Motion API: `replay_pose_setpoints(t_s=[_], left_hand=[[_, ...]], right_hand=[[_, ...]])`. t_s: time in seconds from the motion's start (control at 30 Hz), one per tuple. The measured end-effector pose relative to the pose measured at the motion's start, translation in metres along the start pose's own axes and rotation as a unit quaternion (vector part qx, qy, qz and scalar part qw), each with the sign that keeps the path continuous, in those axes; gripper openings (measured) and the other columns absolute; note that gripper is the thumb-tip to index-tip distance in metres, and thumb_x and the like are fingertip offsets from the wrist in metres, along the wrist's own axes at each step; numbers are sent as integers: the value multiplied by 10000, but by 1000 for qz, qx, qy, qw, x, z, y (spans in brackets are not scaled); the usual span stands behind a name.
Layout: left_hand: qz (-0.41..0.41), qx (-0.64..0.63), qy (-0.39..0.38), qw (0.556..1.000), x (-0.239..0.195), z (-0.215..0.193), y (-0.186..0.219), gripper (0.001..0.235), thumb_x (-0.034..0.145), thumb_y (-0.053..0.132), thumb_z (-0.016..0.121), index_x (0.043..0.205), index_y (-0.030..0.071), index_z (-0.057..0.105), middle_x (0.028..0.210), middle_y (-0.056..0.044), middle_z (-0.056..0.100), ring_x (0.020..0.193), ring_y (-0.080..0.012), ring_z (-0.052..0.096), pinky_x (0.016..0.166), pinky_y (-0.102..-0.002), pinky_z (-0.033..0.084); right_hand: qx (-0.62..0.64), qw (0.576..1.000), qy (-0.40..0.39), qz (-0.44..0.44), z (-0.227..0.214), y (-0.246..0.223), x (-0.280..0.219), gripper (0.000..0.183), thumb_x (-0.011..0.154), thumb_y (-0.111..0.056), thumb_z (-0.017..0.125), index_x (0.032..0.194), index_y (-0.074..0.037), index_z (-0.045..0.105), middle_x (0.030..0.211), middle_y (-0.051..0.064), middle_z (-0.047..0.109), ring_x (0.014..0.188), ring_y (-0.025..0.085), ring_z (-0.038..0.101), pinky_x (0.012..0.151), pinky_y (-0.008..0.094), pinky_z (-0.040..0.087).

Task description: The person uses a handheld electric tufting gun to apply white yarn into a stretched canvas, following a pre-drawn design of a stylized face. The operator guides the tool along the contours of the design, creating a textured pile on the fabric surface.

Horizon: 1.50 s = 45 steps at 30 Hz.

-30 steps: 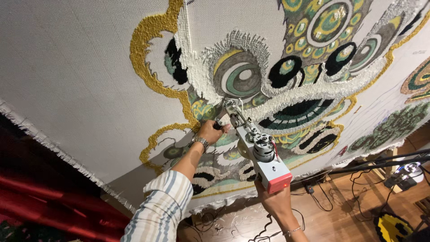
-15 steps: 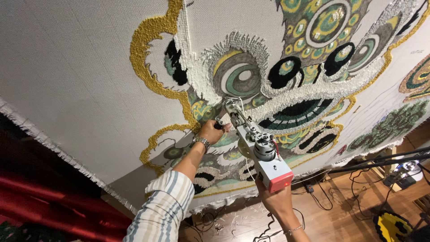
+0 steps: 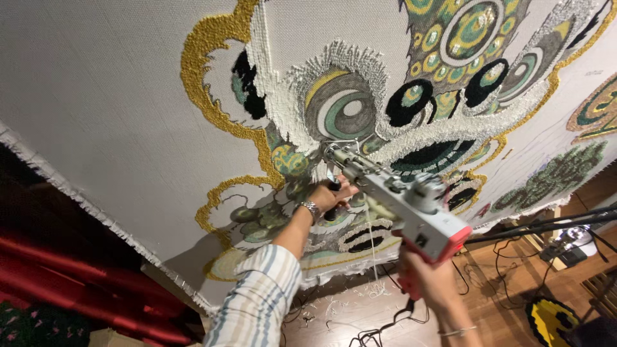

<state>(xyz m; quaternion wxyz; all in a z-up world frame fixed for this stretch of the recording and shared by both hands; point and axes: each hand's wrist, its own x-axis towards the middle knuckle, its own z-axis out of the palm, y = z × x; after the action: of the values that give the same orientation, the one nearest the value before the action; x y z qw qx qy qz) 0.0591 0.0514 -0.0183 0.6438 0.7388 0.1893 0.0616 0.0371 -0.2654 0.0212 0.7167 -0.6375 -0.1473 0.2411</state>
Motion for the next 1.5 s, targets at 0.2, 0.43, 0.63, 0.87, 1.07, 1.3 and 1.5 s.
replay_pose_setpoints(t_s=[0.2, 0.43, 0.63, 0.87, 1.07, 1.3, 1.5], left_hand=[[100, -55, -77, 990, -5, 45, -2, 410, 919, 449, 752, 961, 41, 756, 727, -1, 661, 519, -83, 512, 516, -278, 424], [65, 52, -29, 996, -29, 71, 34, 366, 880, 452, 740, 1037, 125, 796, 593, -16, 629, 505, -81, 536, 516, -256, 425], [147, 15, -58, 987, -28, 65, 44, 394, 889, 424, 749, 1071, 78, 797, 838, -25, 785, 552, -67, 588, 515, -251, 490], [48, -5, -74, 996, -45, 56, 14, 373, 960, 444, 626, 1205, 197, 760, 980, 35, 811, 506, -52, 485, 497, -229, 456], [26, -3, -48, 999, -39, 53, -13, 304, 976, 340, 658, 1169, 147, 791, 970, 5, 806, 554, -49, 525, 536, -238, 504], [34, 31, -38, 998, -29, 43, -20, 274, 980, 292, 643, 1093, 111, 815, 947, 3, 811, 599, -46, 578, 559, -246, 533], [27, 31, -29, 999, -22, 36, -23, 261, 984, 285, 647, 1032, 94, 819, 915, 15, 806, 554, -58, 577, 548, -251, 517]], right_hand=[[61, 998, -34, 10, -59, -33, -3, 424, 822, -83, 610, 1218, 67, 615, 634, 54, 498, 496, 182, 485, 433, 336, 401], [87, 995, -47, -11, -88, -31, -24, 476, 834, -111, 567, 1261, 88, 636, 630, 48, 462, 539, 176, 450, 482, 319, 379], [114, 990, -62, -49, -94, -26, -23, 465, 858, -117, 561, 1260, 108, 625, 635, 51, 464, 542, 169, 443, 490, 318, 374], [93, 995, -46, 11, -84, -10, -13, 414, 859, -114, 562, 1211, 91, 639, 621, 62, 474, 511, 186, 463, 466, 334, 396], [107, 993, -50, 22, -80, 8, -10, 366, 870, -121, 599, 1175, 80, 627, 630, 61, 480, 511, 181, 473, 464, 338, 410], [89, 993, -37, 74, -59, -9, -13, 417, 832, -178, 581, 1195, 18, 650, 611, 31, 459, 484, 177, 480, 421, 374, 442], [82, 994, -55, 50, -48, -16, -8, 436, 839, -175, 590, 1211, 41, 663, 607, 34, 462, 490, 177, 481, 431, 347, 433]])
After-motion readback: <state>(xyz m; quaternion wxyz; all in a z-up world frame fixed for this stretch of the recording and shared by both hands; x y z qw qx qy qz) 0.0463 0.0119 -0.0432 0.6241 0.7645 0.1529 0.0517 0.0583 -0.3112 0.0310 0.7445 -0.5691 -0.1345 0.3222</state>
